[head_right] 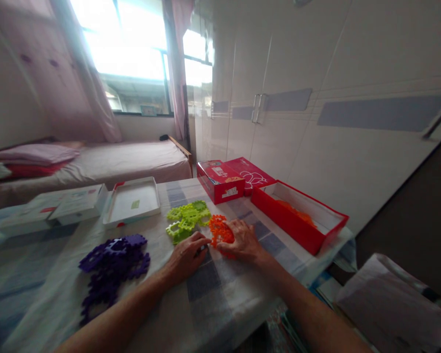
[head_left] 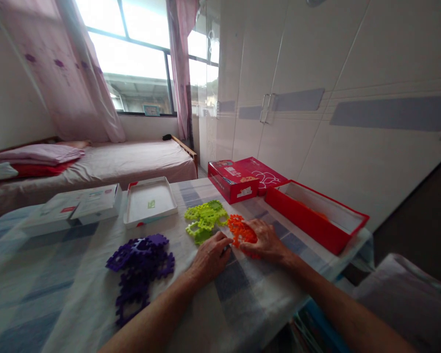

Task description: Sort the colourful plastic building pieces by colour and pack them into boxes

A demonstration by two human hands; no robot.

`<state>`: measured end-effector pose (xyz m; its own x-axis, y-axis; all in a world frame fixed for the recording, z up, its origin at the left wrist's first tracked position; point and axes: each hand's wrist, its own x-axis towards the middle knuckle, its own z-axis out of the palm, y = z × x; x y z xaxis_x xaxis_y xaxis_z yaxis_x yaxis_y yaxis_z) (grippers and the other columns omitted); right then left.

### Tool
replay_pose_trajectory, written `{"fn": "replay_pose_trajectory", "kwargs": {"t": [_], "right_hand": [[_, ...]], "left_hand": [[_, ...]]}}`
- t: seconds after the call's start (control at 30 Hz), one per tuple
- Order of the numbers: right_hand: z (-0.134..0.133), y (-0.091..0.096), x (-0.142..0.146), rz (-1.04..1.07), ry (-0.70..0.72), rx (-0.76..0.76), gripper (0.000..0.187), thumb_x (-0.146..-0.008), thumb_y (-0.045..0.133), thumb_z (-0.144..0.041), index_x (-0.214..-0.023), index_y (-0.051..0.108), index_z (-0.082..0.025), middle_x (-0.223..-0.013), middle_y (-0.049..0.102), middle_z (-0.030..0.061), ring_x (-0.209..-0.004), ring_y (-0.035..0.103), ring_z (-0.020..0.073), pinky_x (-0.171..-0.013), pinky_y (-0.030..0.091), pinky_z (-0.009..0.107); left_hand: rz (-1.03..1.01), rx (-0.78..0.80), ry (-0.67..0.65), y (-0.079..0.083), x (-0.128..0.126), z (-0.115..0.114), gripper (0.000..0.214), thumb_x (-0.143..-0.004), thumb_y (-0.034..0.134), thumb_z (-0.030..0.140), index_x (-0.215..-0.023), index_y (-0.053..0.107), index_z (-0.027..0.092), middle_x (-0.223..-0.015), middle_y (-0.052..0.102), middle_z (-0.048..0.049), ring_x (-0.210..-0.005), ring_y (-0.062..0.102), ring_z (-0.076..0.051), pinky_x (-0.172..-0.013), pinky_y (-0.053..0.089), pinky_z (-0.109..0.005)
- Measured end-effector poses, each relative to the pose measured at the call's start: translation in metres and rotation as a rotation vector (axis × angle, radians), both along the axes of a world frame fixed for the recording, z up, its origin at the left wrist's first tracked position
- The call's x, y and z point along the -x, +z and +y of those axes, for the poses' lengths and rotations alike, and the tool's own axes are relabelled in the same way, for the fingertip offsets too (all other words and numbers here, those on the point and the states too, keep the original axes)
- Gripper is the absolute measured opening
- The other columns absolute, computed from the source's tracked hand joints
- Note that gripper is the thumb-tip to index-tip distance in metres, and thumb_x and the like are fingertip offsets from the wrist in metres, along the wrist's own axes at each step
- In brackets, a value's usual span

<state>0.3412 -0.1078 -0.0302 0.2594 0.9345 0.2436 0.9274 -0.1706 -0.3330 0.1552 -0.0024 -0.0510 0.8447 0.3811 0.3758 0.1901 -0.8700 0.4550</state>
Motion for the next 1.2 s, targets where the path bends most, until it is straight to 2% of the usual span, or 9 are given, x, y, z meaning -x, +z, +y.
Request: {"fn": "replay_pose_trajectory", "kwargs": {"t": [0.23,0.6,0.67,0.77,0.87,0.97,1.1,1.2], "right_hand": [[-0.001,-0.001,0.014,-0.142,0.005,-0.197,0.037,-0.074,0.064,-0.043,-0.102,0.057,-0.020,-0.100,0.062,0.0079,-0.096,0.053,0.0257,-0.083,0.037,0.040],[-0.002,-0.008,0.014,-0.259,0.110,-0.387,0.022,-0.081,0.059,-0.040,-0.089,0.052,-0.021,-0.087,0.061,0.0068,-0.086,0.056,0.0224,-0.079,0.041,0.036],[-0.002,-0.008,0.011,-0.236,0.083,-0.456,0.021,-0.081,0.059,-0.040,-0.087,0.052,-0.021,-0.083,0.060,0.0056,-0.081,0.056,0.0203,-0.074,0.043,0.033],[-0.001,-0.005,0.003,-0.120,-0.030,-0.544,0.022,-0.079,0.059,-0.040,-0.085,0.052,-0.020,-0.077,0.058,0.0023,-0.070,0.055,0.0159,-0.066,0.043,0.028],[-0.001,0.009,-0.011,0.016,-0.165,-0.604,0.026,-0.077,0.061,-0.043,-0.086,0.053,-0.020,-0.076,0.058,0.0004,-0.066,0.055,0.0139,-0.063,0.044,0.026],[-0.001,0.038,-0.037,0.069,-0.277,-0.703,0.031,-0.073,0.063,-0.046,-0.086,0.054,-0.019,-0.077,0.059,0.0011,-0.067,0.055,0.0146,-0.065,0.044,0.027],[-0.008,0.084,-0.095,-0.004,-0.490,-0.849,0.037,-0.070,0.062,-0.051,-0.086,0.057,-0.018,-0.077,0.060,0.0027,-0.067,0.054,0.0161,-0.068,0.044,0.030],[-0.017,0.101,-0.150,-0.083,-0.678,-0.822,0.038,-0.071,0.060,-0.052,-0.086,0.057,-0.017,-0.079,0.061,0.0058,-0.068,0.054,0.0178,-0.070,0.044,0.033]], "left_hand": [[-0.002,0.012,0.000,-0.001,0.000,0.001,0.030,-0.084,0.048,0.016,-0.108,0.064,0.022,-0.102,0.062,-0.0044,-0.088,0.061,-0.016,-0.079,0.046,-0.026],[0.015,-0.018,0.014,-0.003,0.000,0.001,0.030,-0.084,0.048,0.017,-0.110,0.062,0.022,-0.098,0.062,-0.0047,-0.086,0.060,-0.016,-0.078,0.046,-0.027],[0.023,-0.016,0.022,-0.002,0.000,0.001,0.033,-0.083,0.048,0.015,-0.113,0.060,0.021,-0.098,0.062,-0.0048,-0.085,0.060,-0.016,-0.078,0.046,-0.026],[0.031,-0.002,0.015,0.000,0.000,0.001,0.035,-0.082,0.047,0.013,-0.113,0.060,0.020,-0.099,0.062,-0.0051,-0.083,0.060,-0.015,-0.078,0.047,-0.026],[0.033,0.005,0.016,0.001,0.001,0.001,0.034,-0.081,0.047,0.013,-0.111,0.062,0.019,-0.101,0.062,-0.0052,-0.084,0.060,-0.016,-0.079,0.047,-0.027],[0.036,0.009,0.016,0.001,0.001,0.001,0.034,-0.081,0.047,0.013,-0.110,0.062,0.020,-0.102,0.063,-0.0051,-0.085,0.061,-0.016,-0.080,0.047,-0.027],[0.031,0.011,0.010,-0.002,0.000,0.002,0.033,-0.082,0.046,0.014,-0.110,0.063,0.020,-0.103,0.063,-0.0052,-0.088,0.061,-0.016,-0.081,0.047,-0.027],[0.033,0.013,0.013,-0.002,-0.001,0.002,0.033,-0.082,0.046,0.015,-0.110,0.063,0.020,-0.102,0.063,-0.0054,-0.089,0.061,-0.017,-0.081,0.047,-0.028]]}}
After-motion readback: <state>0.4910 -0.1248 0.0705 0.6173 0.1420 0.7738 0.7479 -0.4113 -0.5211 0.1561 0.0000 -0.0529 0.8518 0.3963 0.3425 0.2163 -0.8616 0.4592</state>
